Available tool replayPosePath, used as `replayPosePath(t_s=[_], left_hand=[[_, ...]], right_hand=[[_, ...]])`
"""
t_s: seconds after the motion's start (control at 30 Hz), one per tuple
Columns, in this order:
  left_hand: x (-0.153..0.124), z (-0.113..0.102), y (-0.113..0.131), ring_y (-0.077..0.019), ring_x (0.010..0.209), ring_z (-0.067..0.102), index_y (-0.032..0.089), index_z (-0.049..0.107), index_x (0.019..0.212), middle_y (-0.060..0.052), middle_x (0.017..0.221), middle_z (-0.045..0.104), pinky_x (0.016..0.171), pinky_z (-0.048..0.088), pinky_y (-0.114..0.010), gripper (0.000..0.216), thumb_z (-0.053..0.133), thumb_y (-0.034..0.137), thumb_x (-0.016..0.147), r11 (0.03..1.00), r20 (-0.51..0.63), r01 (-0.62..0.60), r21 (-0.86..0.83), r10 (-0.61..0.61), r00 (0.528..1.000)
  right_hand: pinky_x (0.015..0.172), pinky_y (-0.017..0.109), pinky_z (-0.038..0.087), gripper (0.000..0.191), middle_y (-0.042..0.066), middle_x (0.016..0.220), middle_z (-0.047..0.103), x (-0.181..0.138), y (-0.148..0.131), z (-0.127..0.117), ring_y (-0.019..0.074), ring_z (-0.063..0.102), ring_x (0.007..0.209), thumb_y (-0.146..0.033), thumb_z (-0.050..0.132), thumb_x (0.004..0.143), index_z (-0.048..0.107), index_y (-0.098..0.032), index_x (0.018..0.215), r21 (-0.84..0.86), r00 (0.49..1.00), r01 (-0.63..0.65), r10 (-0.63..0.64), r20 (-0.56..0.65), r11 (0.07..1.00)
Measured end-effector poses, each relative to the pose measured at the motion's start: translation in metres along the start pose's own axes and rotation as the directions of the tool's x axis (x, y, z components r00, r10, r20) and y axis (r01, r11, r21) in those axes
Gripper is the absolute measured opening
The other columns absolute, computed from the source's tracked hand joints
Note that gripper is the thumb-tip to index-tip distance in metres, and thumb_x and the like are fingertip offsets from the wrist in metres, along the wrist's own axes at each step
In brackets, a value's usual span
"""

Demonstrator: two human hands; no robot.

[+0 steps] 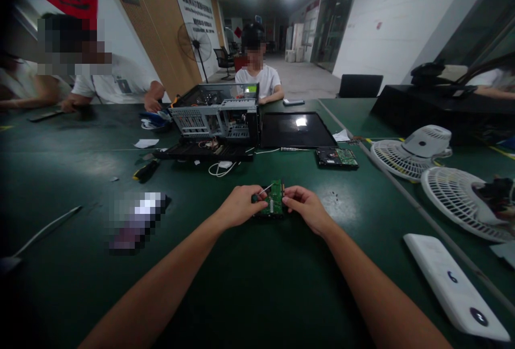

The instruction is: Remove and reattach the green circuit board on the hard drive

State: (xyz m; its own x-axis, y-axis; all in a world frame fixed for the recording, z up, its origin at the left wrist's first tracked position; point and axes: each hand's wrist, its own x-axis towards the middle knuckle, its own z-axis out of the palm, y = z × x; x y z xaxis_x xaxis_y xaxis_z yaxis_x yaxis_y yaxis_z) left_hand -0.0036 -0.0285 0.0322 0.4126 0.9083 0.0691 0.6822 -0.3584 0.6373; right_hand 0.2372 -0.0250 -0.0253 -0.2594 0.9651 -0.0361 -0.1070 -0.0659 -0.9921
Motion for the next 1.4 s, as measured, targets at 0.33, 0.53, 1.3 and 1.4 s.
replayPosePath(t_s=[0.33,0.53,1.3,1.4], left_hand=[[0.001,0.001,-0.002,-0.0228,0.091,0.072,0.021,0.074,0.099,-0.005,0.098,0.077,0.079,0.051,-0.032,0.013,0.070,0.029,0.089,1.000,0.015,0.014,0.024,-0.014,1.000],[0.001,0.002,-0.002,-0.0224,0.090,0.072,0.022,0.074,0.101,-0.004,0.098,0.077,0.078,0.051,-0.031,0.015,0.071,0.029,0.089,0.997,0.026,0.031,0.065,-0.032,0.999],[-0.010,-0.001,0.020,-0.0319,0.115,0.066,0.024,0.073,0.118,-0.012,0.122,0.070,0.099,0.052,-0.045,0.026,0.058,0.027,0.097,0.960,0.186,-0.139,0.243,0.095,0.978],[-0.015,0.005,0.025,-0.0336,0.118,0.065,0.025,0.072,0.123,-0.013,0.130,0.067,0.095,0.054,-0.045,0.029,0.058,0.027,0.097,0.949,0.232,-0.186,0.256,0.127,0.964]], right_hand=[[0.067,0.029,0.047,0.027,0.000,0.089,0.069,0.000,0.000,0.000,0.0120,0.058,0.072,-0.034,0.085,0.079,0.073,-0.024,0.100,-0.028,1.000,-0.001,0.002,0.023,1.000],[0.069,0.029,0.050,0.031,0.001,0.094,0.068,0.002,0.001,0.000,0.0132,0.060,0.079,-0.034,0.084,0.079,0.071,-0.024,0.105,-0.062,0.999,0.009,-0.007,0.037,0.998],[0.063,0.029,0.052,0.045,0.004,0.116,0.065,0.003,0.010,0.001,0.0134,0.063,0.080,-0.040,0.081,0.081,0.065,-0.025,0.120,-0.239,0.999,0.027,-0.036,-0.036,0.971],[0.065,0.030,0.054,0.047,0.005,0.118,0.067,0.003,0.010,0.001,0.0144,0.064,0.081,-0.041,0.081,0.081,0.064,-0.026,0.122,-0.225,0.999,0.012,-0.022,-0.041,0.974]])
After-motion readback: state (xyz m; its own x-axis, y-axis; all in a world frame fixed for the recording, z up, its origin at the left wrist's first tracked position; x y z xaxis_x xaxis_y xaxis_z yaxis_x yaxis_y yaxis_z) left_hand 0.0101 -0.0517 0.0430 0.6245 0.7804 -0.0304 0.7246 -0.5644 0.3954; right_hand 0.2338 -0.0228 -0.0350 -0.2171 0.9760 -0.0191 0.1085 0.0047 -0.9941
